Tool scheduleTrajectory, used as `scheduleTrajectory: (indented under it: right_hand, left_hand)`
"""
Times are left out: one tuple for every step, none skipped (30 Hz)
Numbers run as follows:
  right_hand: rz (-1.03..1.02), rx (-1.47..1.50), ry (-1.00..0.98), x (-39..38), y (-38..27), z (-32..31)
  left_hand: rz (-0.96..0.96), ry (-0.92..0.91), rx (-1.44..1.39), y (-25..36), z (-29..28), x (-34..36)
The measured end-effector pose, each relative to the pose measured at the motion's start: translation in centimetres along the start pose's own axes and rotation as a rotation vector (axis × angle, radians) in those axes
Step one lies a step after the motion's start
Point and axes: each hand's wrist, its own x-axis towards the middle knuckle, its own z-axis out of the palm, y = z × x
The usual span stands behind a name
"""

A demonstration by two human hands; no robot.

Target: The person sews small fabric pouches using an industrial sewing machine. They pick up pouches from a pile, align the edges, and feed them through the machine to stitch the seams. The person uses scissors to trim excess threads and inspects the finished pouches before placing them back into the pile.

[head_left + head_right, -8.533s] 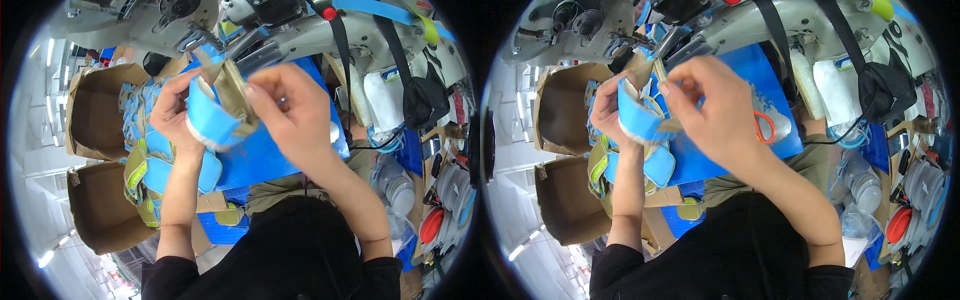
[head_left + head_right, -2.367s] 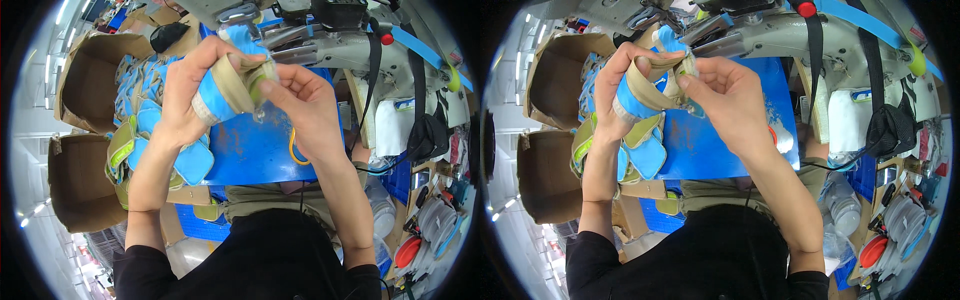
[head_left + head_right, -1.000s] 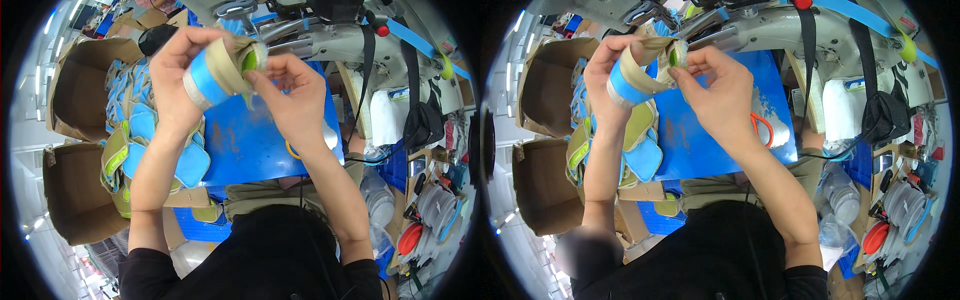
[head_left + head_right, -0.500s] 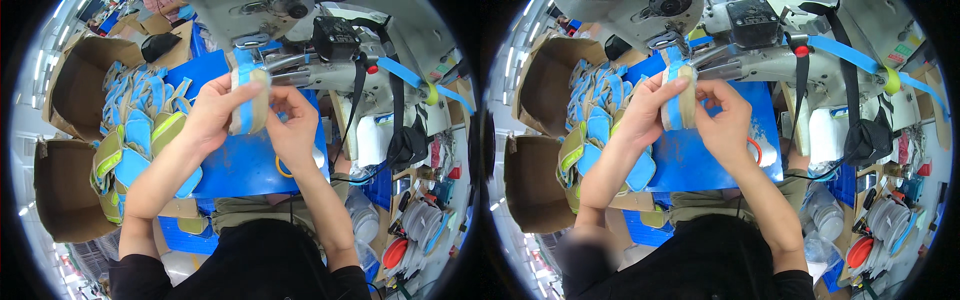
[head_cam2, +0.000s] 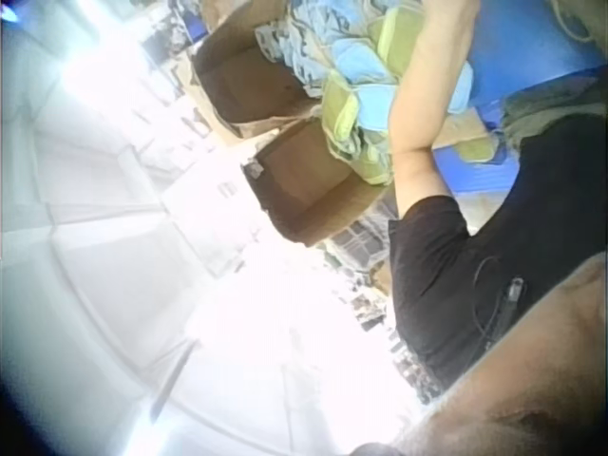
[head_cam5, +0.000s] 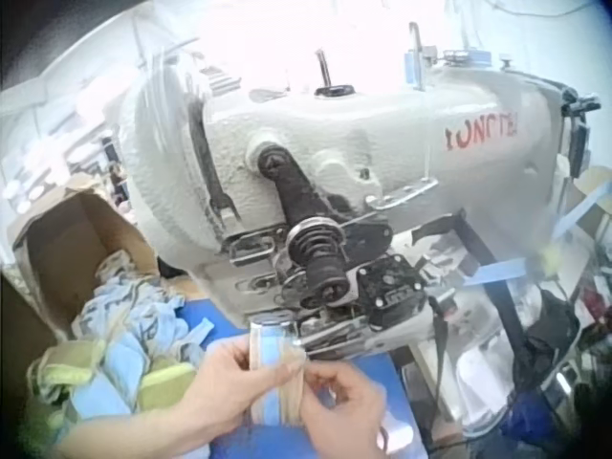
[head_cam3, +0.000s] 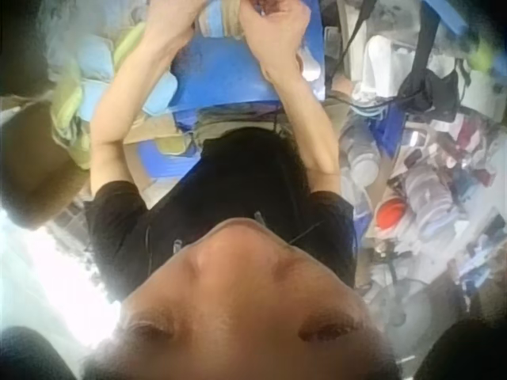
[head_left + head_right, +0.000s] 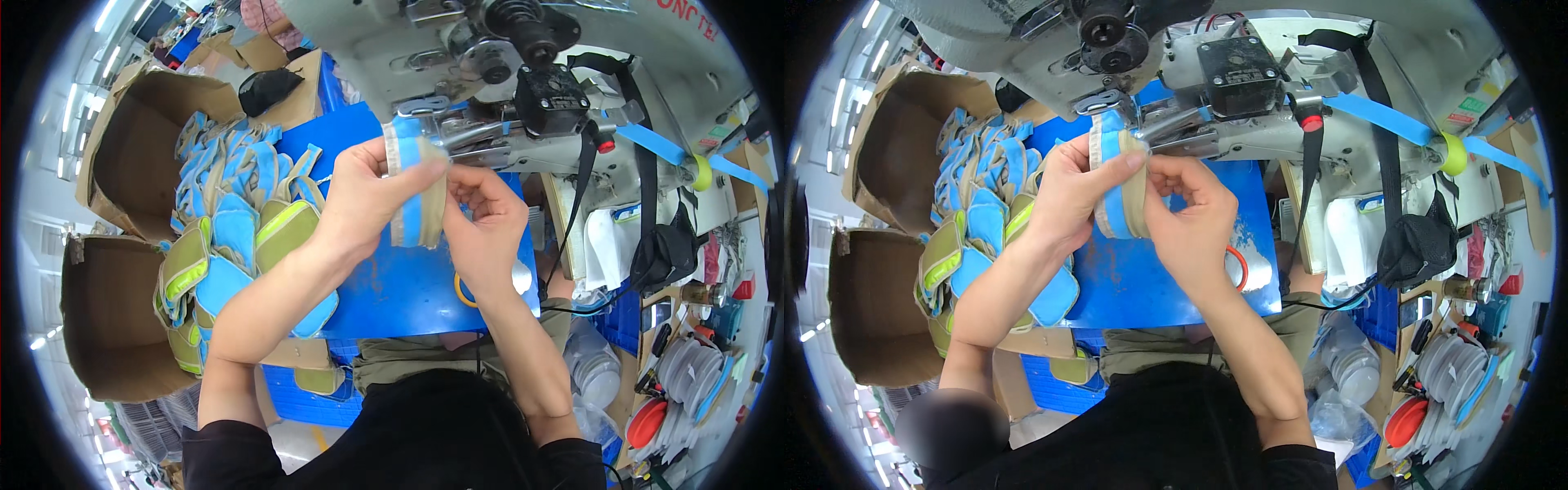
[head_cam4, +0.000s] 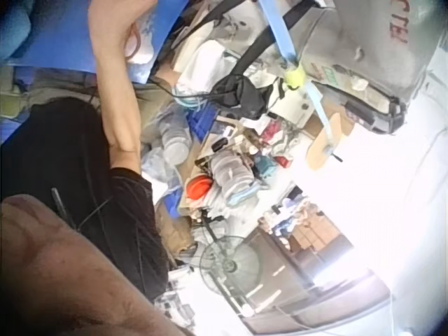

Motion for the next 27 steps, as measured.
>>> scheduleTrajectory:
  right_hand:
    - [0.039,0.033,0.007,0.0,0.0,0.0]
    - [0.078,0.067,0.015,0.1,0.0,0.0]
    - [0.061,0.051,0.006,0.2,-0.1,0.1]
    - [0.05,0.04,0.006,0.2,-0.1,0.1]
    - [0.04,0.029,0.006,0.3,-0.1,0.0]
    - [-0.039,-0.06,-0.004,0.4,-0.1,-0.1]
    - [-0.109,-0.153,-0.005,0.4,0.3,-0.4]
    - [-0.175,-0.241,-0.007,0.2,0.7,-0.5]
    - [-0.246,-0.271,0.008,0.1,1.0,-0.4]
    - [-0.314,-0.303,0.022,-0.1,1.2,-0.2]
    - [-0.388,-0.337,0.033,-0.2,1.5,-0.1]
    - [-0.394,-0.343,0.044,-0.4,1.9,-0.1]
    - [-0.405,-0.348,0.047,-0.4,2.1,-0.1]
    - [-0.417,-0.354,0.049,-0.6,2.3,0.0]
    - [-0.407,-0.329,0.074,-0.8,2.5,0.2]
    - [-0.402,-0.309,0.088,-0.8,2.5,0.4]
    - [-0.398,-0.288,0.101,-0.8,2.5,0.5]
    - [-0.368,-0.247,0.107,-0.9,2.6,0.6]
    - [-0.348,-0.217,0.107,-0.9,2.5,0.7]
    - [-0.328,-0.186,0.105,-0.8,2.5,0.8]
    - [-0.326,-0.18,0.107,-0.9,2.5,0.9]
    - [-0.327,-0.175,0.097,-0.8,2.6,0.8]
    - [-0.328,-0.17,0.087,-0.7,2.6,0.7]
    - [-0.312,-0.17,0.079,-0.7,2.8,0.7]
    - [-0.301,-0.172,0.07,-0.7,2.9,0.5]
    - [-0.289,-0.175,0.06,-0.6,3.1,0.5]
    - [-0.277,-0.149,0.059,-0.6,3.2,0.5]
  left_hand:
    - [0.015,-0.005,0.011,0.0,0.0,0.1]
    - [0.029,-0.011,0.023,0.1,-0.1,0.1]
    - [0.043,-0.018,0.034,0.2,-0.2,0.2]
    - [0.047,-0.027,0.038,0.2,-0.3,0.2]
    - [0.05,-0.037,0.042,0.2,-0.5,0.3]
    - [0.053,-0.047,0.046,0.3,-0.7,0.4]
    - [0.005,-0.065,0.018,0.3,-0.9,0.4]
    - [-0.046,-0.079,-0.002,0.8,-1.0,0.4]
    - [-0.097,-0.091,-0.022,1.0,-1.3,0.5]
    - [-0.133,-0.121,-0.043,0.8,-2.3,0.8]
    - [-0.191,-0.139,-0.104,0.9,-2.5,0.9]
    - [-0.249,-0.155,-0.166,1.1,-2.6,1.0]
    - [-0.3,-0.165,-0.231,1.4,-2.7,1.1]
    - [-0.365,-0.233,-0.334,1.8,-2.9,1.3]
    - [-0.394,-0.251,-0.367,1.9,-2.9,1.2]
    - [-0.414,-0.268,-0.41,2.1,-2.9,1.2]
    - [-0.434,-0.282,-0.453,2.1,-2.9,1.1]
    - [-0.429,-0.277,-0.476,1.9,-2.9,1.1]
    - [-0.37,-0.261,-0.387,1.8,-2.8,1.0]
    - [-0.309,-0.241,-0.298,1.6,-2.5,0.8]
    - [-0.248,-0.22,-0.21,1.4,-2.3,0.7]
    - [-0.115,-0.186,-0.078,0.7,-2.3,0.7]
    - [-0.039,-0.159,-0.019,0.3,-2.1,0.6]
    - [0.037,-0.129,0.039,0.0,-1.7,0.3]
    - [0.115,-0.099,0.095,-0.1,-1.5,0.3]
    - [0.089,-0.105,0.076,0.0,-1.5,0.4]
    - [0.109,-0.103,0.08,0.0,-1.5,0.5]
